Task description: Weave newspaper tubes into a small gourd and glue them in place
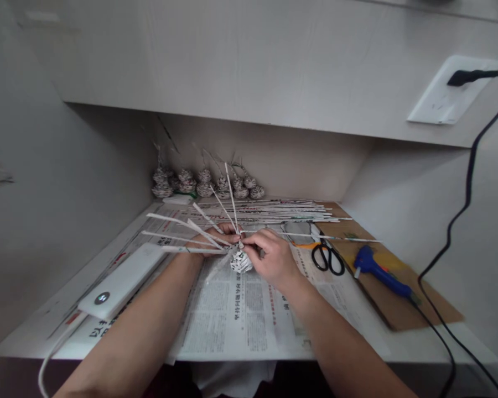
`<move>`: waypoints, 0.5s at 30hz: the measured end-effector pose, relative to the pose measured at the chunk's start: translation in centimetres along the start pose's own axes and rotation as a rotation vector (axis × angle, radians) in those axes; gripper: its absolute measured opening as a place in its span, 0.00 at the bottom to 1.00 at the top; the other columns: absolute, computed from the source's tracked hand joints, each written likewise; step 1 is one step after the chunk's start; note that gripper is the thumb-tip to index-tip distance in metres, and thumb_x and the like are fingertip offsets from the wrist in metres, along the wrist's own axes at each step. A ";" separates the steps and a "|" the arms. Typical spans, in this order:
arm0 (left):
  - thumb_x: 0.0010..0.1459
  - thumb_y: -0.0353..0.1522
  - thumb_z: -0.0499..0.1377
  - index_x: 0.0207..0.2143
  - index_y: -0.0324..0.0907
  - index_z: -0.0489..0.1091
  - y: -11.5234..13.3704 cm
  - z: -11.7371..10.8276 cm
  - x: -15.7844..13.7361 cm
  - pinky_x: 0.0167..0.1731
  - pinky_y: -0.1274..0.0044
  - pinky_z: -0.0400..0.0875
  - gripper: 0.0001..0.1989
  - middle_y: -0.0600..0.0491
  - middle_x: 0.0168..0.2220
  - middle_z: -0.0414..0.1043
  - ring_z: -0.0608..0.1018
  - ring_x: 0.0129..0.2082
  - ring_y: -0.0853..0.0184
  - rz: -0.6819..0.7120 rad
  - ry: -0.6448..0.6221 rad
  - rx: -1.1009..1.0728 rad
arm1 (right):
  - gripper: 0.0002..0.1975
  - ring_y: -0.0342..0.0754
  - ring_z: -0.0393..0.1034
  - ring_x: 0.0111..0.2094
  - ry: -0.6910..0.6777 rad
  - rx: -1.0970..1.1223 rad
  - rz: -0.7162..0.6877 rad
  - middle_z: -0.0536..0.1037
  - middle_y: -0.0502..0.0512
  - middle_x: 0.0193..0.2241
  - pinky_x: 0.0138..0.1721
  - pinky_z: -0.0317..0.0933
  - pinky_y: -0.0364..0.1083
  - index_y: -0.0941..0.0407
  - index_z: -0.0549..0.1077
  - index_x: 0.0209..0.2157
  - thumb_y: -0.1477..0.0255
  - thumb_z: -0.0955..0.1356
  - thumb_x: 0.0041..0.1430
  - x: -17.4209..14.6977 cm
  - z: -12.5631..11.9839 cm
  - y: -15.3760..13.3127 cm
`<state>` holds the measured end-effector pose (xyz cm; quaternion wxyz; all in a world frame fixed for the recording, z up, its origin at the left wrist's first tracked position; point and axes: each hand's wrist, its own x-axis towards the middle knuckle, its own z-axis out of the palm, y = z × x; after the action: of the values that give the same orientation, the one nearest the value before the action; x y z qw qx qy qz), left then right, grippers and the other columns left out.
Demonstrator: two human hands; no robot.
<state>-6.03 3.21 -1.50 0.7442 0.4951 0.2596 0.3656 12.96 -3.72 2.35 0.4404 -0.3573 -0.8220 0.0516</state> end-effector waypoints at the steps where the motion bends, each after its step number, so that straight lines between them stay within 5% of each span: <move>1: 0.42 0.33 0.71 0.30 0.38 0.75 -0.1 -0.2 0.0 0.30 0.78 0.63 0.13 0.53 0.26 0.75 0.73 0.27 0.67 -0.002 -0.002 0.000 | 0.04 0.47 0.70 0.36 0.007 0.003 0.004 0.76 0.52 0.30 0.39 0.62 0.45 0.54 0.76 0.33 0.76 0.68 0.57 0.1 0.0 0.0; 9: 0.37 0.34 0.73 0.28 0.34 0.71 -0.1 -0.9 0.4 0.25 0.81 0.60 0.19 0.55 0.24 0.70 0.70 0.23 0.73 -0.010 -0.075 -0.018 | 0.06 0.46 0.71 0.33 -0.009 0.021 0.114 0.77 0.52 0.29 0.37 0.63 0.44 0.54 0.76 0.32 0.70 0.66 0.61 -1.5 -1.9 -0.3; 15: 0.36 0.33 0.74 0.30 0.35 0.70 -0.1 -1.5 0.4 0.27 0.81 0.61 0.20 0.57 0.26 0.68 0.70 0.24 0.75 0.027 -0.095 -0.079 | 0.13 0.54 0.72 0.37 0.118 -0.534 0.371 0.79 0.58 0.33 0.41 0.64 0.51 0.55 0.77 0.36 0.62 0.64 0.59 -8.7 -10.8 6.3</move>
<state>-6.86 4.36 -2.18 0.7696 0.4856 0.2026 0.3617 27.73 -7.06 0.39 0.3614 -0.6063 -0.7003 -0.1070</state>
